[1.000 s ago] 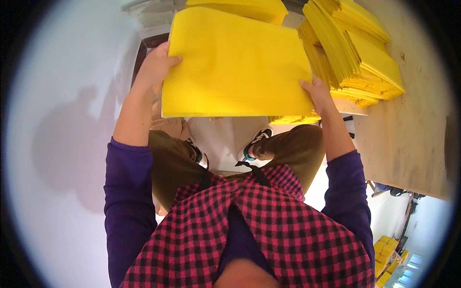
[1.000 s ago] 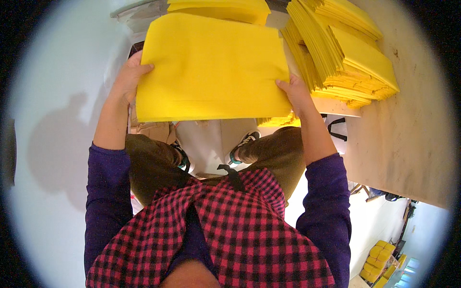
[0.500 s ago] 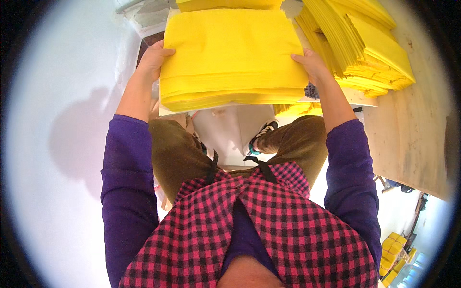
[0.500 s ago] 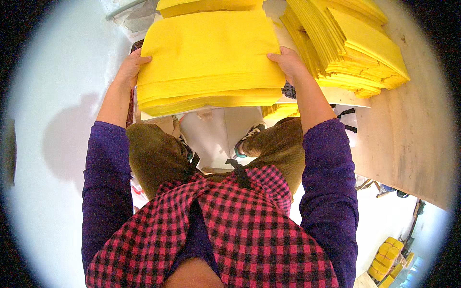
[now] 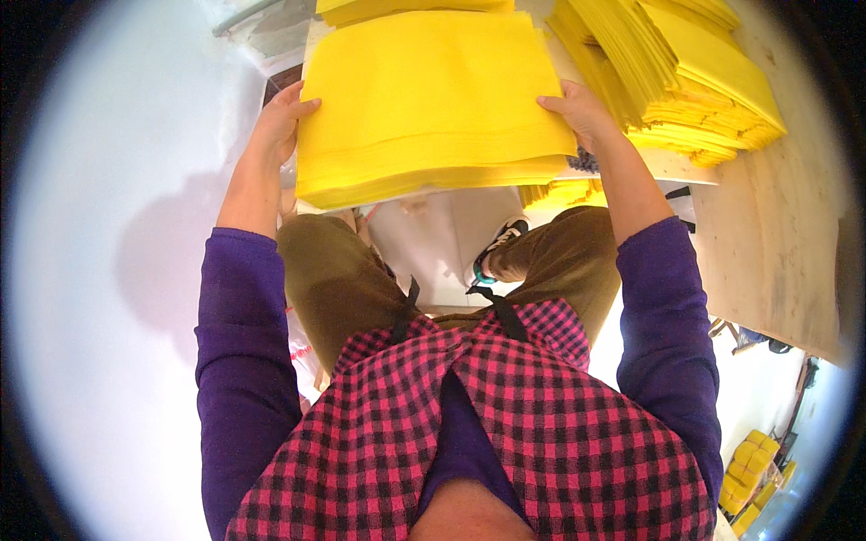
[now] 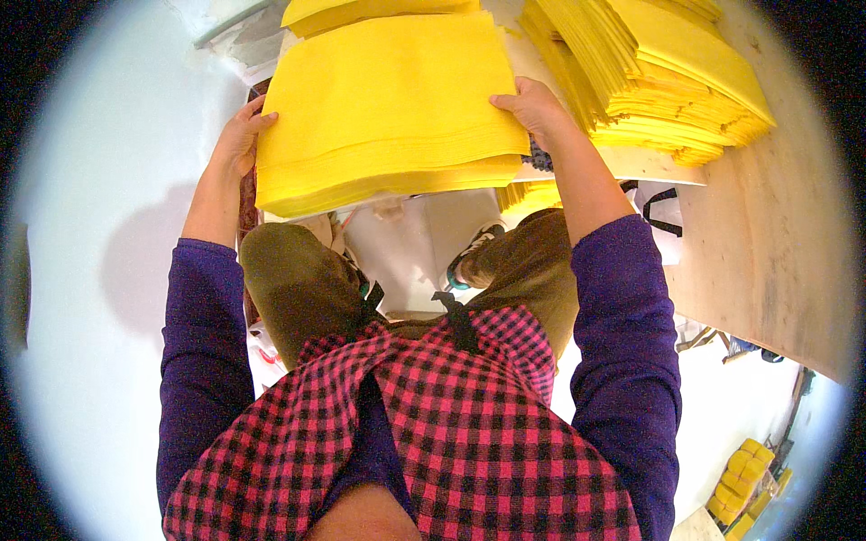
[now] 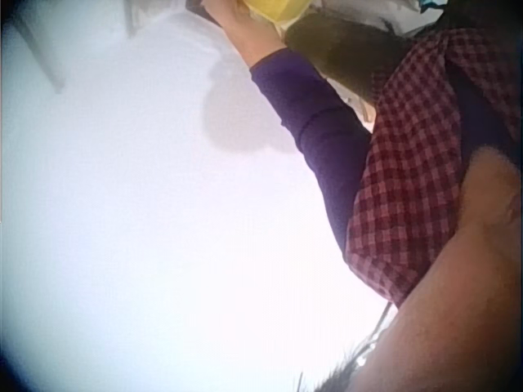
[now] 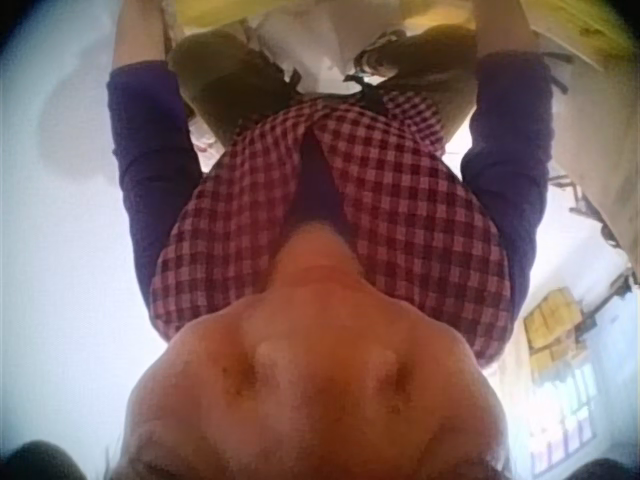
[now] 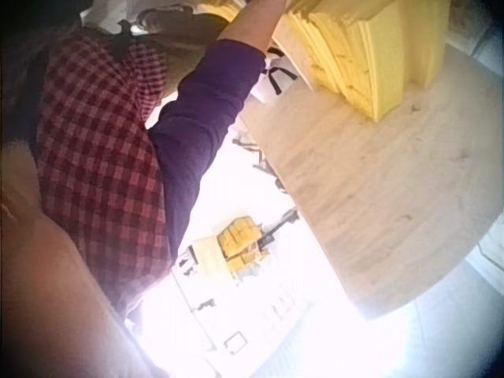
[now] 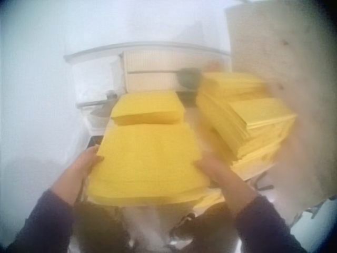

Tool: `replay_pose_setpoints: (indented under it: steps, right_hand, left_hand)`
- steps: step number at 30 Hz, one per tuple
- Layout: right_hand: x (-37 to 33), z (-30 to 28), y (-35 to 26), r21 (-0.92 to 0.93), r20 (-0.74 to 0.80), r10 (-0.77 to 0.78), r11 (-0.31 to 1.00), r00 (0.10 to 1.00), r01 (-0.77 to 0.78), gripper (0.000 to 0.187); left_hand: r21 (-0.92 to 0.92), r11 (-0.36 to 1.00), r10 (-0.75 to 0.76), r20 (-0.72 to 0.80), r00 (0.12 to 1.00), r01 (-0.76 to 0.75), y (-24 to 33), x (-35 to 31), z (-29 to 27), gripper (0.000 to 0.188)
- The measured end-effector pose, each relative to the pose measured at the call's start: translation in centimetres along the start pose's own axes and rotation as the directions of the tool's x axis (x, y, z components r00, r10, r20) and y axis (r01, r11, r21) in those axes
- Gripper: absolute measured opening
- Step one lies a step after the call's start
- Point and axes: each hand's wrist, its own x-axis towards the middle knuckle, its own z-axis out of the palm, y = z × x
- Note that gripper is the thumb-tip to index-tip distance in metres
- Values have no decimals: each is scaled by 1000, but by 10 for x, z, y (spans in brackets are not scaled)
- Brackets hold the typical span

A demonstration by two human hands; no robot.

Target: The person repeatedly folds large yellow sheets in half and stacks them on a table. The person handles the sheets by hand, aligning edges and pressing folds to create a growing stack of folded sheets.

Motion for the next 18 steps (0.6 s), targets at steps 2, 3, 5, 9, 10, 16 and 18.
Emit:
replay_pose_setpoints:
  steps: [2, 3, 5, 9, 10, 16, 18]
  right_hand:
    - [0, 3, -1, -67, -29, -10, 998, 1000, 8, 31]
    - [-1, 5, -2, -102, -47, -18, 995, 999, 13, 32]
    - [-1, 8, -4, -134, -62, -35, 991, 997, 27, 33]
    - [-1, 9, -5, -104, -50, -48, 994, 998, 43, 39]
    - [0, 8, -4, -94, -60, -35, 995, 998, 29, 42]
    - [-4, 8, 4, -302, -217, -214, 942, 952, 143, 54]
    - [-9, 11, 8, -331, -256, -258, 929, 932, 166, 62]
  left_hand:
    - [25, 1000, 8, -85, 996, -6, -1, -6, 0, 60]
    - [48, 999, 20, -104, 994, -15, -2, -8, 0, 63]
    - [92, 995, 45, -143, 989, -32, -5, -9, 0, 71]
    - [28, 997, 74, -125, 989, -71, -13, -4, -5, 72]
    - [50, 997, 71, -149, 986, -64, -15, -3, -6, 72]
    - [105, 993, 74, -189, 979, -55, -16, -9, -5, 70]
    - [69, 994, 90, -169, 982, -79, -13, -14, -2, 69]
